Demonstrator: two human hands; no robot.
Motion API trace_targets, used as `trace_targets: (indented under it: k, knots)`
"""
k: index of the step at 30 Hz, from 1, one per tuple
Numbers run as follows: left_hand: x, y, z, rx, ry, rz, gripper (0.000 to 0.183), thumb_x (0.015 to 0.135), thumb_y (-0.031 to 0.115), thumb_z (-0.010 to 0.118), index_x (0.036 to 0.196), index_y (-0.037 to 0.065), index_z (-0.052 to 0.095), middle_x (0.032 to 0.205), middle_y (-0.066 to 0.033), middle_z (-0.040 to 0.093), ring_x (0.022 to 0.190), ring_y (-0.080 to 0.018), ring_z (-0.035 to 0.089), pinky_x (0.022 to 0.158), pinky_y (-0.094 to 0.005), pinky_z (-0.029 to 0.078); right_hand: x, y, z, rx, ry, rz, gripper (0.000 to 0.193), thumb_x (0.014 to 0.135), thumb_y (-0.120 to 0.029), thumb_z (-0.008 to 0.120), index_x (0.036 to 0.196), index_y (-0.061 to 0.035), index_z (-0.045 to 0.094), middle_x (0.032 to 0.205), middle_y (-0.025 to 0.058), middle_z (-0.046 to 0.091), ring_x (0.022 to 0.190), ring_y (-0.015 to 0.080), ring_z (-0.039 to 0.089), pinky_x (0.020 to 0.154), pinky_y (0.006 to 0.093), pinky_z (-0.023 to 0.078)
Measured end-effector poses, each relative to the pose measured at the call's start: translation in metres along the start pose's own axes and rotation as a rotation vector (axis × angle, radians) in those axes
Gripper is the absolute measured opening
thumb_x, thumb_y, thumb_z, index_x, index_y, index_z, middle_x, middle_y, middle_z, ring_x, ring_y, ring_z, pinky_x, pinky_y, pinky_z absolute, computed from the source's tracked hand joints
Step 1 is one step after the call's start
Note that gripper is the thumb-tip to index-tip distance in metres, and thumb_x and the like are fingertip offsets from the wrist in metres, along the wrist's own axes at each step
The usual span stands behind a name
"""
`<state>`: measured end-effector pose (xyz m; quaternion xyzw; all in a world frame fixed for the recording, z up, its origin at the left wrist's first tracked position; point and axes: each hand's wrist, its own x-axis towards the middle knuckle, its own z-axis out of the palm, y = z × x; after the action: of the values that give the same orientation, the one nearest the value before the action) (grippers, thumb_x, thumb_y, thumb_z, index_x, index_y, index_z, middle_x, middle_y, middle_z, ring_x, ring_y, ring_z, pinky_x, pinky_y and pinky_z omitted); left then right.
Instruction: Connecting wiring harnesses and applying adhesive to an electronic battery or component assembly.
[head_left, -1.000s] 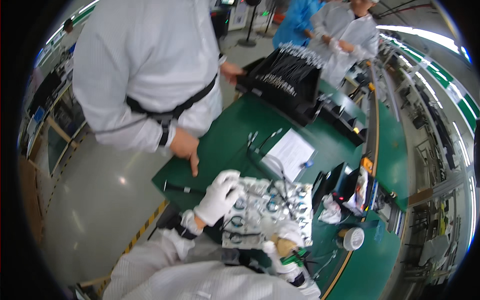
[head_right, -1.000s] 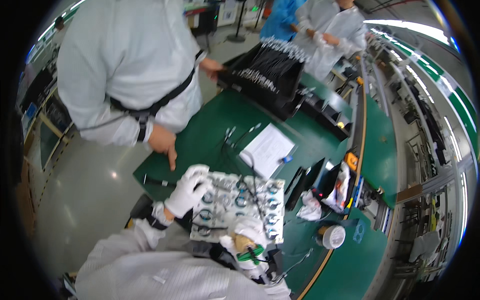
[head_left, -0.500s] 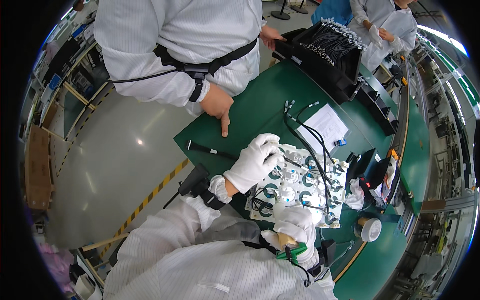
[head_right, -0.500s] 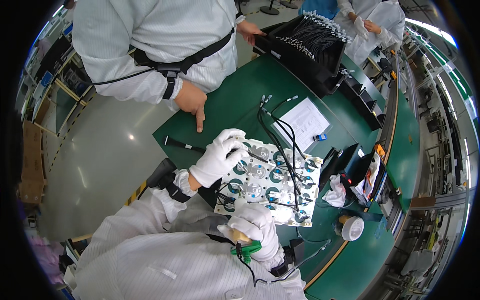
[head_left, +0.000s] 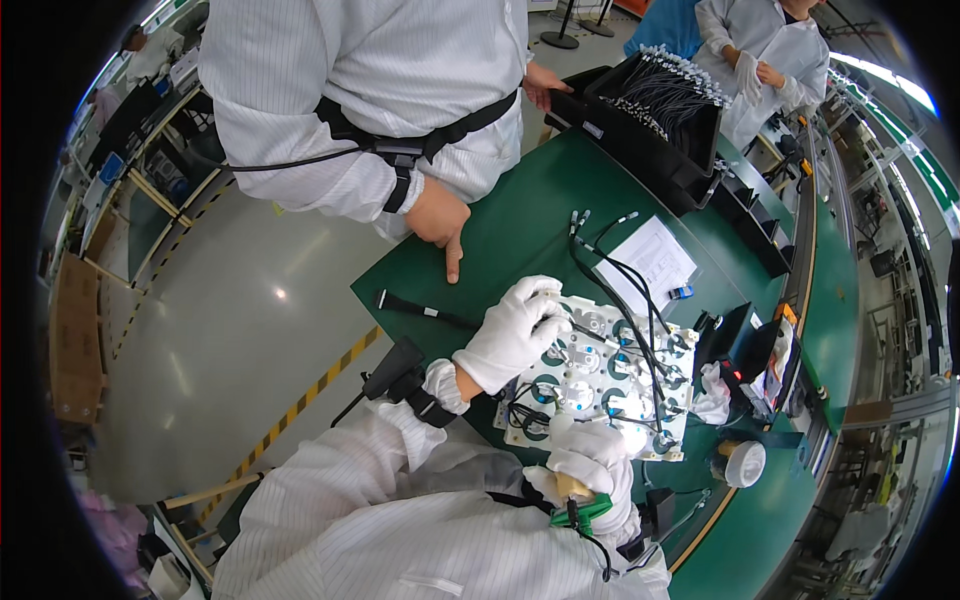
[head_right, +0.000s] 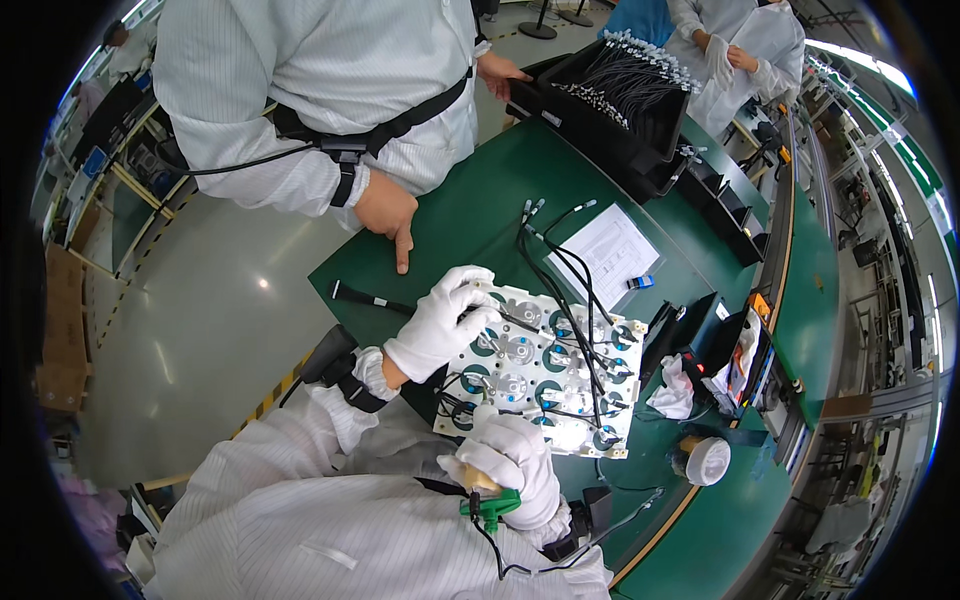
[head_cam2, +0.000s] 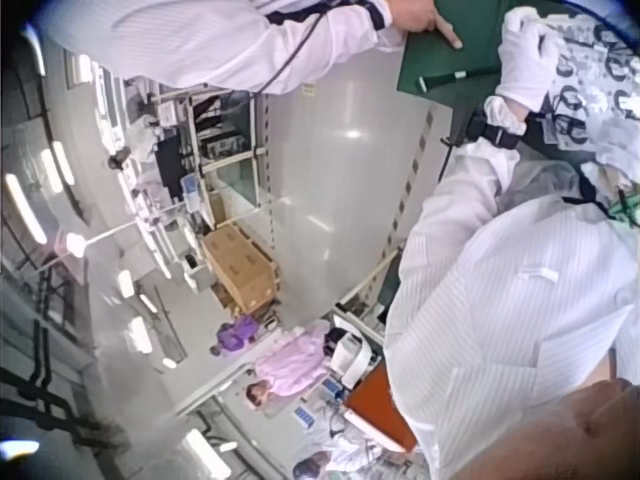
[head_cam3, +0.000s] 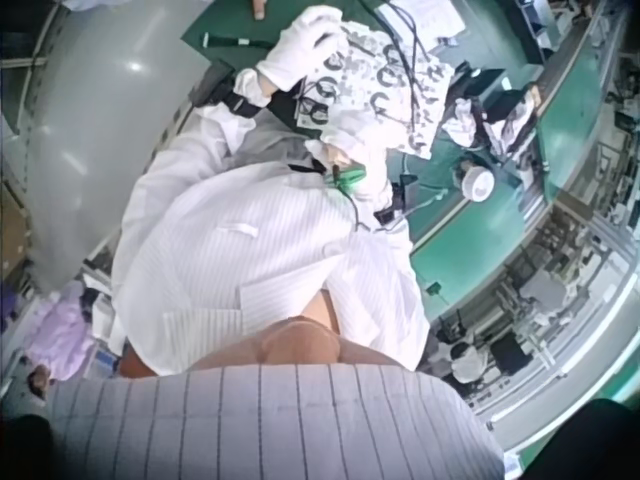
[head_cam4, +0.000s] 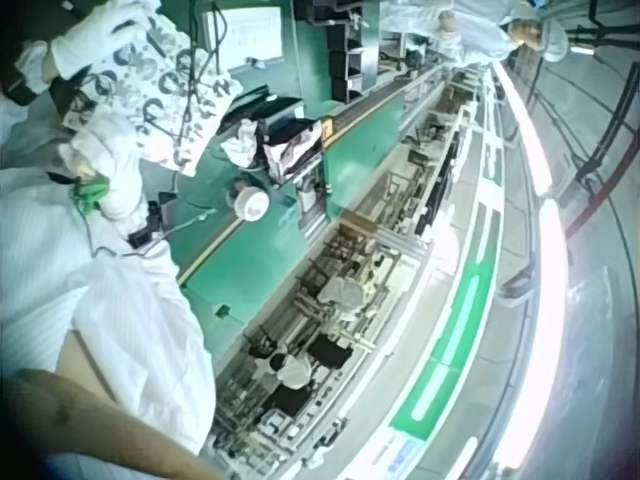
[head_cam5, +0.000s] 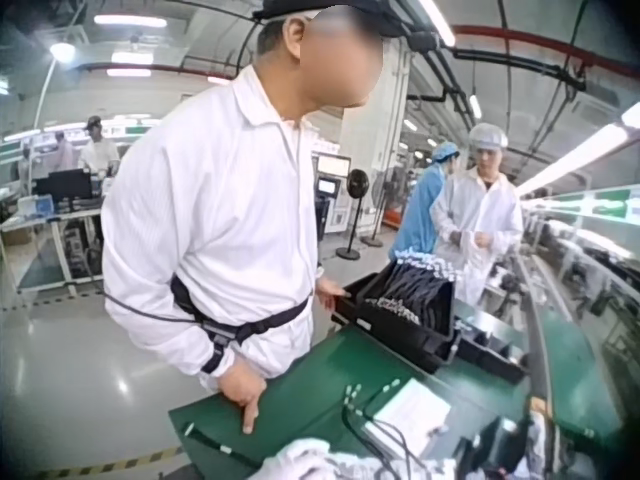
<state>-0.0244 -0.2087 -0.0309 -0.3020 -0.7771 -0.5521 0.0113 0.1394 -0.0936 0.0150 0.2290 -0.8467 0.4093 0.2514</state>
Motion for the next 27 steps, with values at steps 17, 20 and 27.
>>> trace_targets:
  k: [17,20,27]
  knots:
    - [-0.002,0.004,-0.006,0.008,-0.014,-0.042,0.01,0.081,0.01,0.061,0.086,0.002,0.064,0.114,-0.0116,0.054,0.093,-0.0264,0.06,0.079,-0.0328,0.049,-0.021,-0.024,-0.025,0.493,0.642,0.786,0.049,0.08,-0.041,0.067,0.106,-0.0087,0.042,0.094,0.0101,0.055,0.082,0.0196,0.056,0.059,0.0288,0.049]
    - [0.003,0.005,-0.001,0.017,-0.026,-0.008,0.01,0.081,0.01,0.061,0.085,0.002,0.064,0.114,-0.0115,0.054,0.093,-0.0263,0.06,0.079,-0.0326,0.049,-0.07,0.006,-0.021,0.41,0.591,0.771,0.05,0.081,-0.043,0.065,0.108,-0.0085,0.041,0.1,0.0113,0.054,0.081,0.0196,0.058,0.055,0.0269,0.049]
    - [0.003,0.006,0.0,0.021,-0.031,-0.048,0.009,0.079,0.009,0.062,0.083,0.002,0.064,0.114,-0.0112,0.054,0.095,-0.0251,0.06,0.079,-0.0316,0.049,-0.068,-0.011,-0.011,0.615,0.554,1.025,0.048,0.085,-0.029,0.063,0.121,-0.0074,0.041,0.109,0.0103,0.055,0.084,0.0217,0.061,0.062,0.0308,0.052]
